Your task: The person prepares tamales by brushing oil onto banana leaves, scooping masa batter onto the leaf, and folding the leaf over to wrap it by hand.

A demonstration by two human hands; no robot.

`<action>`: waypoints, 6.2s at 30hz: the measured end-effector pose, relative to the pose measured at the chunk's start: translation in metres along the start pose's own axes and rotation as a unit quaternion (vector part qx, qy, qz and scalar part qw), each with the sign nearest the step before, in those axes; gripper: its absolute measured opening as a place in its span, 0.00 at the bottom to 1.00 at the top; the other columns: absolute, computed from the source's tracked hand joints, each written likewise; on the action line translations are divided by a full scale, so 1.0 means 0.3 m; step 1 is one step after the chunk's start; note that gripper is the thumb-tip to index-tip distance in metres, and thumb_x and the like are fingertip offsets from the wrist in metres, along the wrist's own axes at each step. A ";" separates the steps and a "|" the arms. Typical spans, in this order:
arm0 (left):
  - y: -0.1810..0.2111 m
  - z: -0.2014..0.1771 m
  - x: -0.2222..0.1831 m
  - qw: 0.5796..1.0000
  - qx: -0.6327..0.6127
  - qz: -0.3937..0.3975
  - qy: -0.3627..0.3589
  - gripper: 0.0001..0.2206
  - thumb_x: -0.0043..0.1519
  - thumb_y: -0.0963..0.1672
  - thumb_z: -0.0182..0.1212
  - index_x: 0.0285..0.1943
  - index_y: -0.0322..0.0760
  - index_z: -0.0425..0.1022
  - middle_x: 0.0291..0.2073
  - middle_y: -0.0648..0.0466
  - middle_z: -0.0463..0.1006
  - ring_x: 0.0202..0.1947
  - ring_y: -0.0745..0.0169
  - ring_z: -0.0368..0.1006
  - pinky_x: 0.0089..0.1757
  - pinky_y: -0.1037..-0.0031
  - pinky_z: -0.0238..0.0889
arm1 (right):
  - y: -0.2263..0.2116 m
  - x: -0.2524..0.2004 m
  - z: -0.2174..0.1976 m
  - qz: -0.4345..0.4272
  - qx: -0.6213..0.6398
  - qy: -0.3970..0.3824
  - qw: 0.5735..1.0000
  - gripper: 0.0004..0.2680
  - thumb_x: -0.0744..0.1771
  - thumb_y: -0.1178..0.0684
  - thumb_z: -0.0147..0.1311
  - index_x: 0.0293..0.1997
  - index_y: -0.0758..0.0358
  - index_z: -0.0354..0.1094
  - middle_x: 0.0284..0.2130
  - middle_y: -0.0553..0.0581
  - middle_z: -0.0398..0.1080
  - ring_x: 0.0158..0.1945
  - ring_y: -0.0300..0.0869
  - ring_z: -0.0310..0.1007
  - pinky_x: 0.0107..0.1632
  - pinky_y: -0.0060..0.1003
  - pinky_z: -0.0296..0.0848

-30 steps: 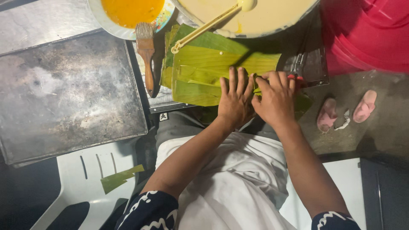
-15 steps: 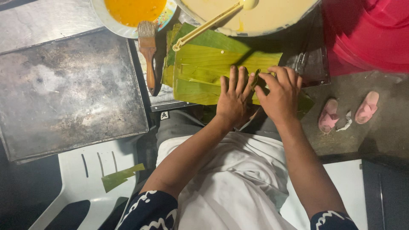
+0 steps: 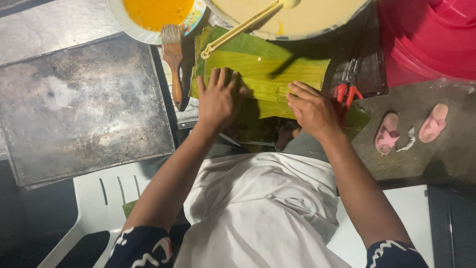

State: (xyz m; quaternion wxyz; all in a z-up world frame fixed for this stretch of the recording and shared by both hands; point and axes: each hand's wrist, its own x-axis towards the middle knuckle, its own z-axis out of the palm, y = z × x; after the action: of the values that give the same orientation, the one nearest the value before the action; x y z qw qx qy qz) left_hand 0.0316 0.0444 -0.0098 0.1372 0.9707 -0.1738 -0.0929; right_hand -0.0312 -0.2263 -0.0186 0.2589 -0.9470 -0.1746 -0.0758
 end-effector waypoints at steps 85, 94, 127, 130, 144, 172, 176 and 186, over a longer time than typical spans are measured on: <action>-0.060 0.051 -0.274 0.996 -0.008 0.045 0.075 0.40 0.49 0.44 0.70 0.74 0.36 0.59 0.65 0.42 0.66 0.68 0.43 0.59 0.62 0.48 0.51 | -0.233 -0.240 0.047 -0.068 -0.069 0.055 0.994 0.04 0.62 0.61 0.62 0.38 0.60 0.78 0.42 0.52 0.77 0.52 0.47 0.72 0.62 0.50 0.64; -0.191 -0.038 -0.150 0.976 0.023 -0.062 0.210 0.25 0.52 0.43 0.67 0.62 0.43 0.70 0.55 0.46 0.72 0.57 0.44 0.67 0.52 0.56 0.61 | -0.253 -0.230 -0.036 0.060 0.058 -0.033 0.996 0.07 0.63 0.49 0.67 0.40 0.57 0.78 0.46 0.53 0.77 0.54 0.43 0.74 0.59 0.42 0.71; -0.255 -0.247 -0.154 0.946 -0.089 -0.196 0.243 0.15 0.56 0.41 0.62 0.53 0.40 0.74 0.42 0.44 0.75 0.41 0.38 0.74 0.41 0.52 0.68 | -0.185 -0.301 0.045 0.036 0.026 -0.160 0.986 0.07 0.62 0.48 0.64 0.37 0.57 0.80 0.52 0.57 0.77 0.63 0.49 0.68 0.65 0.52 0.64; -0.252 -0.240 -0.143 0.948 -0.094 -0.194 0.236 0.15 0.57 0.42 0.62 0.54 0.41 0.74 0.43 0.44 0.75 0.39 0.37 0.75 0.41 0.52 0.67 | -0.202 -0.265 0.026 0.205 0.129 -0.214 0.946 0.12 0.62 0.40 0.65 0.42 0.53 0.79 0.55 0.52 0.75 0.60 0.44 0.74 0.64 0.43 0.71; -0.350 -0.179 0.050 0.956 -0.068 -0.172 0.226 0.15 0.55 0.44 0.64 0.51 0.41 0.74 0.43 0.40 0.76 0.37 0.32 0.76 0.39 0.47 0.67 | -0.113 -0.134 -0.002 0.065 0.013 -0.020 0.998 0.04 0.64 0.56 0.62 0.38 0.64 0.74 0.64 0.66 0.66 0.73 0.58 0.57 0.70 0.50 0.62; 0.147 0.038 -0.151 0.990 -0.127 0.055 0.004 0.21 0.53 0.43 0.62 0.58 0.41 0.74 0.43 0.38 0.76 0.31 0.36 0.78 0.34 0.52 0.71 | 0.002 -0.010 0.049 0.095 0.130 0.016 0.987 0.05 0.61 0.62 0.63 0.31 0.68 0.69 0.65 0.71 0.66 0.73 0.60 0.60 0.70 0.47 0.63; -0.111 -0.040 -0.230 0.991 -0.085 -0.099 0.036 0.10 0.62 0.47 0.64 0.51 0.48 0.80 0.41 0.45 0.78 0.36 0.39 0.79 0.38 0.54 0.71 | 0.000 -0.021 0.052 0.100 0.134 0.026 0.986 0.05 0.61 0.62 0.64 0.30 0.67 0.69 0.64 0.71 0.66 0.73 0.59 0.59 0.70 0.47 0.62; -0.227 -0.178 0.024 0.952 0.059 -0.126 0.274 0.15 0.55 0.41 0.64 0.52 0.42 0.78 0.39 0.47 0.75 0.43 0.42 0.71 0.40 0.53 0.62 | 0.006 0.003 0.039 0.115 0.163 0.021 0.980 0.06 0.62 0.59 0.66 0.30 0.66 0.71 0.64 0.70 0.67 0.74 0.57 0.59 0.71 0.46 0.61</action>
State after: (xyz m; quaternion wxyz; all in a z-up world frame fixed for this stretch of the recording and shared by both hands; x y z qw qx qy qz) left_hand 0.0716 0.1158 0.0194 0.1094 0.9792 -0.0111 0.1706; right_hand -0.0290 -0.2215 -0.0294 0.4207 -0.9039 -0.0691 -0.0354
